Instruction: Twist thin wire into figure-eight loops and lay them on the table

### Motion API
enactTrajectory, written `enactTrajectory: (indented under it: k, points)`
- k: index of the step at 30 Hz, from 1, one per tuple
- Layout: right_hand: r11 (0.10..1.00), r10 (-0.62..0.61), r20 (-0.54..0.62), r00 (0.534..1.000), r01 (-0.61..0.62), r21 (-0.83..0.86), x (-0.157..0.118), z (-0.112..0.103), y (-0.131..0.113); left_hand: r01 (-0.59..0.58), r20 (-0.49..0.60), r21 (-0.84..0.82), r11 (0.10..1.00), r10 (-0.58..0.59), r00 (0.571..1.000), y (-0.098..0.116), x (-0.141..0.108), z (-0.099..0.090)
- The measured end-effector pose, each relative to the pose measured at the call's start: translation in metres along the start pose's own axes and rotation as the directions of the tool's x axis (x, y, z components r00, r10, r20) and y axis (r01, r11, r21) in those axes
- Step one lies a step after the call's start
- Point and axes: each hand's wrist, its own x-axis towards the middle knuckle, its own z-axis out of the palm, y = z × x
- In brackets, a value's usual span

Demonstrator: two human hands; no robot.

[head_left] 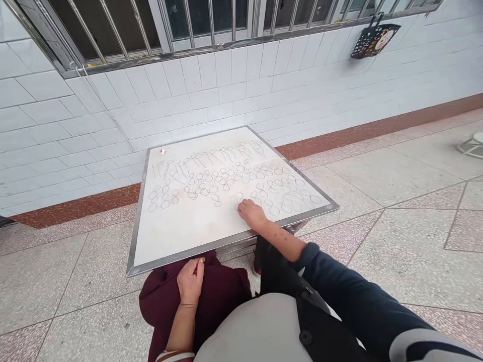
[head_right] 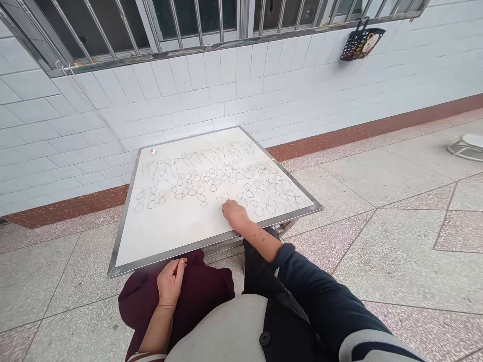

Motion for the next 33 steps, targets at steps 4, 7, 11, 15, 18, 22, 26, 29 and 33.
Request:
enactTrajectory:
  k: [4, 7, 11, 15, 18, 22, 26, 29, 33]
  points:
    - [0.996, -0.019, -0.094, 0.995, 0.027, 0.085, -0.017, -0.022, -0.019, 0.043, -0.047, -0.101, 0.994, -0.047, 0.998, 0.006, -0.004, -0.001]
    - [0.968, -0.009, -0.156, 0.988, 0.048, 0.247, -0.042, -0.046, -0.044, 0.088, -0.124, -0.184, 0.979, -0.112, 0.986, 0.021, -0.003, -0.005]
    - [0.42, 0.038, 0.01, 0.999, -0.025, 0.907, -0.076, -0.082, -0.082, 0.185, -0.056, -0.495, 0.849, -0.244, 0.968, 0.076, 0.012, -0.019]
    - [0.09, -0.031, 0.126, 0.991, -0.123, 0.988, -0.095, -0.105, -0.106, 0.245, 0.143, -0.83, 0.501, -0.234, 0.962, 0.144, 0.024, -0.039]
    - [0.018, -0.048, 0.137, 0.989, -0.136, 0.991, -0.103, -0.109, -0.112, 0.244, 0.148, -0.887, 0.392, -0.26, 0.954, 0.174, 0.019, -0.046]
    - [-0.055, -0.079, 0.169, 0.982, -0.174, 0.983, -0.112, -0.107, -0.112, 0.216, 0.119, -0.91, 0.354, -0.277, 0.954, 0.187, 0.003, -0.047]
    - [-0.097, -0.088, 0.215, 0.973, -0.223, 0.97, -0.119, -0.106, -0.112, 0.208, 0.093, -0.904, 0.373, -0.302, 0.949, 0.191, -0.003, -0.047]
    - [-0.106, -0.117, 0.23, 0.966, -0.242, 0.964, -0.123, -0.107, -0.113, 0.201, 0.063, -0.898, 0.39, -0.339, 0.939, 0.192, -0.004, -0.048]
    - [-0.092, -0.144, 0.233, 0.962, -0.248, 0.964, -0.126, -0.11, -0.113, 0.199, 0.052, -0.891, 0.408, -0.344, 0.938, 0.193, -0.004, -0.049]
